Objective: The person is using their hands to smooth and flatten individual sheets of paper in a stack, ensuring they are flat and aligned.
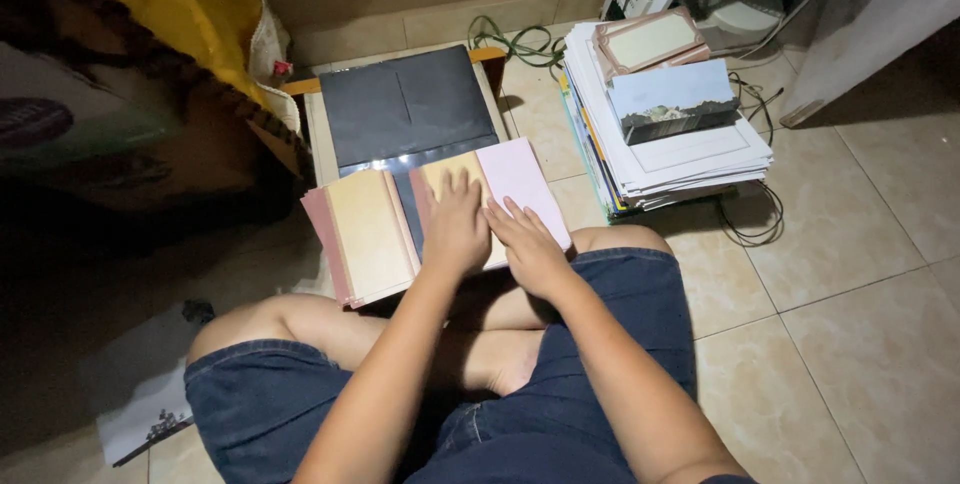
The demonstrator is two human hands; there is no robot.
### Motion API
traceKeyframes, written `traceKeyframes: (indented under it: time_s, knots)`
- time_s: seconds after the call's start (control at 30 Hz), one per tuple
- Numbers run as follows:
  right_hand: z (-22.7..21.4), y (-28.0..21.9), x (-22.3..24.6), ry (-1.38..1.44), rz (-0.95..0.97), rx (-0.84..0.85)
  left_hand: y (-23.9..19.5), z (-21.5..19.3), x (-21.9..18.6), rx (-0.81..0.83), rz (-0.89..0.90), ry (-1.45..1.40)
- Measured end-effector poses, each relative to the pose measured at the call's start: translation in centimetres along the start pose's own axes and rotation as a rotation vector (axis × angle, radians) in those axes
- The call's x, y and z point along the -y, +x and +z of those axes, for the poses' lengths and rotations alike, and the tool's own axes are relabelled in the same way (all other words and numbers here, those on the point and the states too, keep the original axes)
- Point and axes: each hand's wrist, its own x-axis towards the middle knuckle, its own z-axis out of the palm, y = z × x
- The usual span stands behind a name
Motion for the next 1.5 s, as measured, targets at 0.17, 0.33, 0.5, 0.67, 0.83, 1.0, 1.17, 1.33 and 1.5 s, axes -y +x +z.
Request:
traceKeyframes:
  time_s: [0.17,0.33,0.5,0.67,0.83,1.0,1.17,1.33,1.5]
  knots:
    - [-0.5,-0.2,0.9,0.030,0.061,-0.055,0.1,0.5,-1.3,0.108,0.001,0.202]
    - [-0.2,-0.3,1.1,-0.053,0.063,-0.056,1.6,-1.6,-2.6,0.307,-0.102,0.277]
    - [-0.5,-2.3,1.1,-0.074,0.034,0.004,3.4,-1.2,-1.8,0.412,-0.200,0.303]
    - [-0.9,-0.1,1.0,-0.082,0.095,0.012,2.6,-1.9,-2.1,0.424,-0.133,0.310]
    - [-0.8,2.1,0.6,-0.127,0.094,0.008,2.0,-2.6,-2.2,0.450,-0.114,0.297]
    - [-0.9,-0.6,1.8,-0.128,0.119,0.019,2.9,-2.0,-2.0,0.448,-0.138,0.313]
    - [-1.3,-0.7,2.4,-0.137,0.186,0.099,2.8,-1.4,-1.3,0.452,-0.114,0.329]
    - [-1.4,5.1,0.9,-0.184,0.123,0.060,2.8,-2.5,-2.0,0.455,-0.117,0.330]
    - [-1.8,4.7,0.8,-0.192,0.069,0.039,3.1,-3.1,-2.4,0.474,-0.123,0.329]
